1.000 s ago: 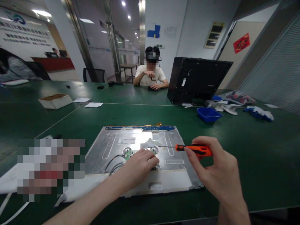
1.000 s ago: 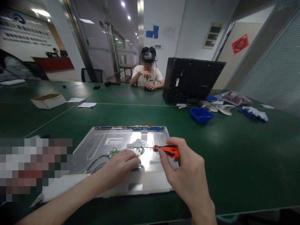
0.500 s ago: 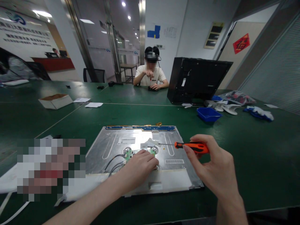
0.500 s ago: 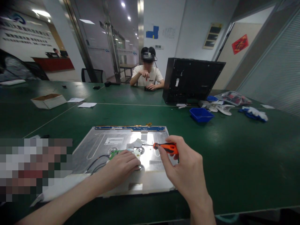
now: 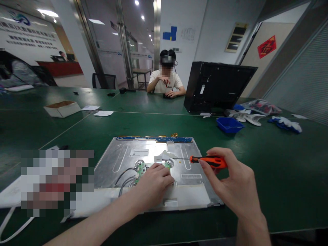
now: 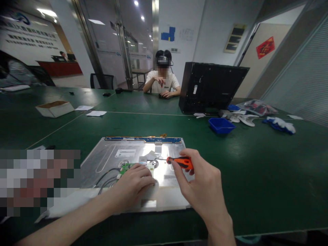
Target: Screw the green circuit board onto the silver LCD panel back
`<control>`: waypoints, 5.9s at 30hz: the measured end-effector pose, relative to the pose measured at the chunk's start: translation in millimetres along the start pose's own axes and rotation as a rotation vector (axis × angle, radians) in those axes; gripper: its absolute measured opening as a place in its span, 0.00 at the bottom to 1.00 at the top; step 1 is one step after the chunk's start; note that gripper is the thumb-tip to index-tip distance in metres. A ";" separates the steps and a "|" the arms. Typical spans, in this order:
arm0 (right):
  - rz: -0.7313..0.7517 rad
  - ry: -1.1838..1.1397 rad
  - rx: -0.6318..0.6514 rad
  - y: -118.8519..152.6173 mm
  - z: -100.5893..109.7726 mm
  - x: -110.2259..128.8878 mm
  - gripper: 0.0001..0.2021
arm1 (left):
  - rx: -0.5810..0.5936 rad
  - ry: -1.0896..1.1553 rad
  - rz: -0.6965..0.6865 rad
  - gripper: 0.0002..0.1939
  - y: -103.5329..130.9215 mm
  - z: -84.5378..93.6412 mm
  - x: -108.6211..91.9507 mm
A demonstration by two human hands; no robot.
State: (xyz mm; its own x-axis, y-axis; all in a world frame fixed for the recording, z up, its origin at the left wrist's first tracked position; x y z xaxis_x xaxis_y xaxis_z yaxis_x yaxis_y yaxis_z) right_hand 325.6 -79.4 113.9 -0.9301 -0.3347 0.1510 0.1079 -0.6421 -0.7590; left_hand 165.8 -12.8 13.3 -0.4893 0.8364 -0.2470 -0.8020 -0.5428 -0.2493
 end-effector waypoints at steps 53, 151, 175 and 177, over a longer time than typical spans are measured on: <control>0.054 -0.253 -0.133 -1.1 -36.0 32.1 0.07 | -0.032 0.119 0.052 0.05 0.4 0.7 8.1; 0.192 -0.329 0.106 5.5 -55.7 36.9 0.26 | 0.002 0.067 0.053 0.09 2.1 2.5 6.8; 0.168 -0.351 0.111 5.0 -56.4 36.9 0.23 | -0.001 0.065 0.067 0.08 1.1 2.8 6.8; 0.167 -0.339 0.102 4.7 -55.9 36.4 0.22 | 0.005 0.065 0.065 0.08 1.2 3.4 6.3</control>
State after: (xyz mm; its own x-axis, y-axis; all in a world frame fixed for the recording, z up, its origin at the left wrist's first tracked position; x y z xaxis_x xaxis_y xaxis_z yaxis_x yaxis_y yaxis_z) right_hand 272.6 -56.0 80.5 -0.7297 -0.6387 0.2441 0.2982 -0.6186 -0.7269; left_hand 160.6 -8.0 14.7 -0.5177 0.7923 -0.3228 -0.7707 -0.5957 -0.2263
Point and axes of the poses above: each hand's wrist, its own y-axis away from the middle knuckle, its own z-axis out of the back of the hand, x = y × z, the point moved 6 cm from there along -y, towards the middle knuckle, and after that the axes turned 7 degrees about z, right-handed, at the moved point
